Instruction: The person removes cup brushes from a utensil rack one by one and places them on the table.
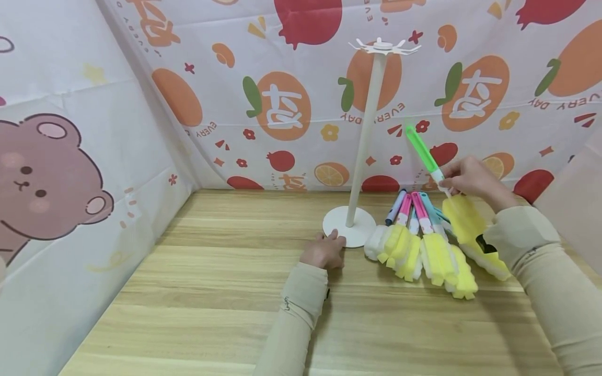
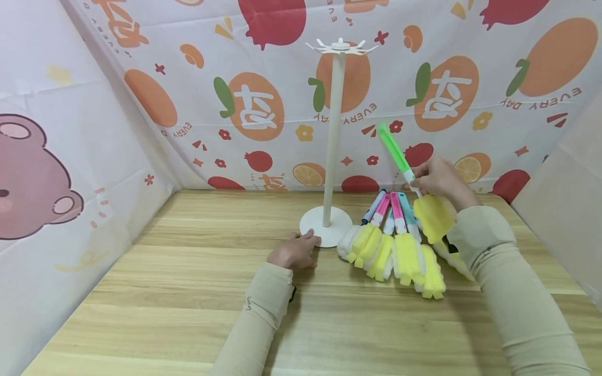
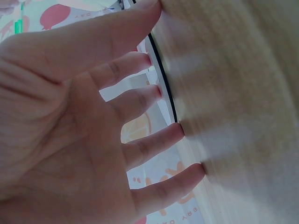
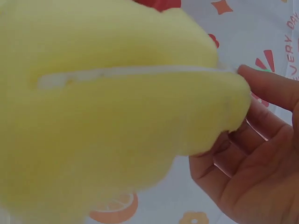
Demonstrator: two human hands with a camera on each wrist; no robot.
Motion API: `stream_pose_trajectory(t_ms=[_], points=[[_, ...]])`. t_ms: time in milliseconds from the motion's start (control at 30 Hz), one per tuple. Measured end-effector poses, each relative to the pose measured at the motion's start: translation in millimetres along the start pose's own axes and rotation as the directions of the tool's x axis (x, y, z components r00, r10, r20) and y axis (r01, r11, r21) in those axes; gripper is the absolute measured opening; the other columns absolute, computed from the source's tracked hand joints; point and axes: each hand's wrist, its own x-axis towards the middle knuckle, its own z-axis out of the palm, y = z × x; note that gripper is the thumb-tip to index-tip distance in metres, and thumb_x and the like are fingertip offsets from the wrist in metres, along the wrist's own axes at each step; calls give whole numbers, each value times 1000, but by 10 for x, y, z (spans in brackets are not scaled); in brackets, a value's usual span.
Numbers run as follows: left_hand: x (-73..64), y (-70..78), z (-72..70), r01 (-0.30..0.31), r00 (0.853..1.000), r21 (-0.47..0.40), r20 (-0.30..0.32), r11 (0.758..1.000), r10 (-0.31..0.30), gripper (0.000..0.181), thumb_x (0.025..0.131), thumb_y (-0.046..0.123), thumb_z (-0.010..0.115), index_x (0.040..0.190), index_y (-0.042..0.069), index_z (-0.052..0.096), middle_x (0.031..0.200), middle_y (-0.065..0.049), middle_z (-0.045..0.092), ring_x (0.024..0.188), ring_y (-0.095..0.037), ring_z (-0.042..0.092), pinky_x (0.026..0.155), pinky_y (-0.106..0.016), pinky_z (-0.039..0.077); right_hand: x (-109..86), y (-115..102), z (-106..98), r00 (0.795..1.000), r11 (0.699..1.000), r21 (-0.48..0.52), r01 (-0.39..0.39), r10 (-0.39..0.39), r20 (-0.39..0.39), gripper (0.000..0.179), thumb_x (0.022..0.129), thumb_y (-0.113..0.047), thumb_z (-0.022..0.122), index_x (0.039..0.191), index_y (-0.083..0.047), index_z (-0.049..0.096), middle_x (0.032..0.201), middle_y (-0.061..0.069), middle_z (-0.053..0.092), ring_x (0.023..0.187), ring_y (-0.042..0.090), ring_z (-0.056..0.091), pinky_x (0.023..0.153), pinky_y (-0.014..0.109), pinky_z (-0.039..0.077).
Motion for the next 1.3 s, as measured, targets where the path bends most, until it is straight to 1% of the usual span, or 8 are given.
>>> stream_pose_trajectory(t_ms=[200,333,567,733,867,967,1133,1300], points=[[3,3,-7,-2,1000,-3,-4,1000,2,44,92,18,73,134,14,59,161,-8,35,138,-39,38,101,-56,43,-12,63,1,996,999,-7,-33,33,81,28,97,-5,64,112,18,60,78,10,61,61,20,56,58,27,50],[1,12,-4,1,1000,-6,-6,1000,-1,40,92,17,73,130,14,61,159,-7,38,136,-39,39,99,-55,44,-18,96,10,994,999,-21,-41,42,100,27,96,-4,65,111,18,60,77,9,60,60,19,55,57,28,50],[-17,26,-2,10,1000,-8,-15,1000,-10,36,91,15,75,124,14,62,158,-6,39,132,-38,41,96,-54,45,-29,150,12,991,995,-83,-53,63,121,21,95,-4,67,102,15,64,77,10,62,60,19,57,60,31,53],[-10,20,1,5,1000,-8,-15,1000,-5,34,91,16,75,122,14,62,158,-6,40,132,-38,42,96,-53,45,-35,185,14,984,994,-101,-49,65,163,17,95,-6,67,97,11,66,76,8,63,61,20,57,61,32,53],[-4,12,10,0,1000,-11,-11,1000,0,31,91,16,75,119,14,62,145,-6,48,126,-37,43,94,-52,45,-37,204,21,978,993,-104,-49,68,196,20,96,-6,66,101,13,66,77,8,63,63,21,57,63,32,53],[-10,12,5,-4,1000,-9,-13,1000,4,29,91,16,75,118,14,62,137,-5,49,123,-36,44,92,-51,46,-41,225,29,977,995,-95,-38,57,204,20,96,-5,65,101,13,66,76,7,62,62,20,56,61,32,51],[-9,13,-5,-7,1000,2,-20,1000,7,31,90,16,75,119,14,62,144,-6,48,123,-36,44,90,-50,47,-44,277,41,972,996,-92,-21,42,232,16,95,-5,64,82,4,64,69,3,57,58,18,53,56,29,48],[3,9,9,-6,1000,1,-18,1000,6,29,91,17,75,117,14,62,140,-6,49,124,-36,44,90,-50,47,-45,317,54,964,995,-98,-30,54,261,17,94,-5,64,79,1,63,68,3,57,58,17,52,56,30,48]])
